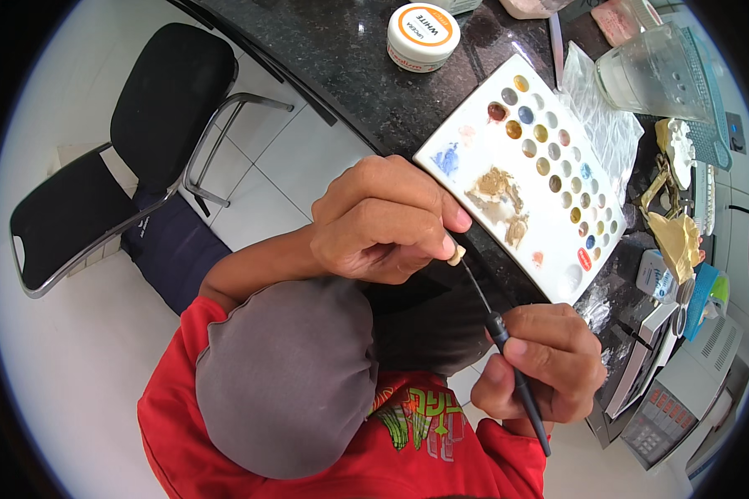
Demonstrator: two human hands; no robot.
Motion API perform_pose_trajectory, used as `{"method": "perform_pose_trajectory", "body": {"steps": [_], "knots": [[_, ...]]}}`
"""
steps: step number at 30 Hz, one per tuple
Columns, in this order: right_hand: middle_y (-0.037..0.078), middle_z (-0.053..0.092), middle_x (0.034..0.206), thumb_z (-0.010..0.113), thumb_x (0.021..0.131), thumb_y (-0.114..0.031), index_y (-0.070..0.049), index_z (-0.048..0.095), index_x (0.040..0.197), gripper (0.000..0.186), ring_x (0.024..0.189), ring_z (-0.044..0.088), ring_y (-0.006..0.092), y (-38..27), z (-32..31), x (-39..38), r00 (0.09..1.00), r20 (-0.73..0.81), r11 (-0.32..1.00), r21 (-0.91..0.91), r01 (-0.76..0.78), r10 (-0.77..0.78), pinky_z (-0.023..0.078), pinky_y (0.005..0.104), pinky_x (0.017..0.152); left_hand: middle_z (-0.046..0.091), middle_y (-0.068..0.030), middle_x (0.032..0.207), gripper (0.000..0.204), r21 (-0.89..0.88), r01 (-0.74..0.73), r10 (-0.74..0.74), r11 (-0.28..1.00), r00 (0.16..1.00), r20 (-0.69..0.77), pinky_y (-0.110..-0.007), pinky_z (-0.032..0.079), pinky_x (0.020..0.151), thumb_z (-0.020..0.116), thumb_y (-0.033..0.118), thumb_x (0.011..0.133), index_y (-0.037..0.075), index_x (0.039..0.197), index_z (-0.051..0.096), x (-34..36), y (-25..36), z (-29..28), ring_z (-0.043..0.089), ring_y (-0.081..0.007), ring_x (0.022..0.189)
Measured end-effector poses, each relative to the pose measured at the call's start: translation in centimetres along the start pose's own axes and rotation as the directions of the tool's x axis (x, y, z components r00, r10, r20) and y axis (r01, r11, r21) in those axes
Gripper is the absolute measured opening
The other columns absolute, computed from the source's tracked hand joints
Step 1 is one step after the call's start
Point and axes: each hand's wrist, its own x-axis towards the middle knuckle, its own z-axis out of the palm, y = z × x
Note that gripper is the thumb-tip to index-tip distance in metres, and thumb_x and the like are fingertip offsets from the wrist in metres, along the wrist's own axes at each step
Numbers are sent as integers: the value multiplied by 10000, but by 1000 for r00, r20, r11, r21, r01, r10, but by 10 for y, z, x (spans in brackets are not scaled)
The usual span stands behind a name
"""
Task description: The person paints the surface of a dental prosthetic piece using a small brush dipped in various pigments on a palette, then picks up a second prosthetic piece to compare them.
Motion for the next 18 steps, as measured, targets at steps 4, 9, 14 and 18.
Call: {"method": "perform_pose_trajectory", "body": {"steps": [4,9,14,18], "knots": [[97,619,679,756,627,42,-22,610,834,261,551,626,209,0,0,0,1000,-6,1000,1,4,-4,512,272,481,594,-76,849,101,8,-4,4,1000,1000,1,-223,491,541,698,59,813,54,851,604,0,0,0,639,-154,692],[100,620,680,757,621,45,-19,613,831,262,545,625,210,0,1,0,1000,-4,1000,10,5,-5,516,275,480,582,-70,847,99,2,-1,1,1000,1000,-14,-226,492,541,696,61,817,52,850,602,-2,0,1,643,-155,694],[99,619,677,757,619,45,-17,613,829,262,541,624,210,0,0,0,1000,-4,1000,0,10,-10,514,273,475,572,-68,842,102,9,-4,5,1000,1000,-9,-227,490,542,697,59,816,51,846,600,-1,0,1,644,-155,692],[98,618,676,757,623,41,-15,612,828,257,539,622,208,1,1,1,1000,-12,1000,-2,19,-19,510,270,471,570,-68,845,104,7,-4,4,1000,1000,-18,-226,489,544,698,55,814,51,844,599,-1,0,2,644,-156,689]]}}
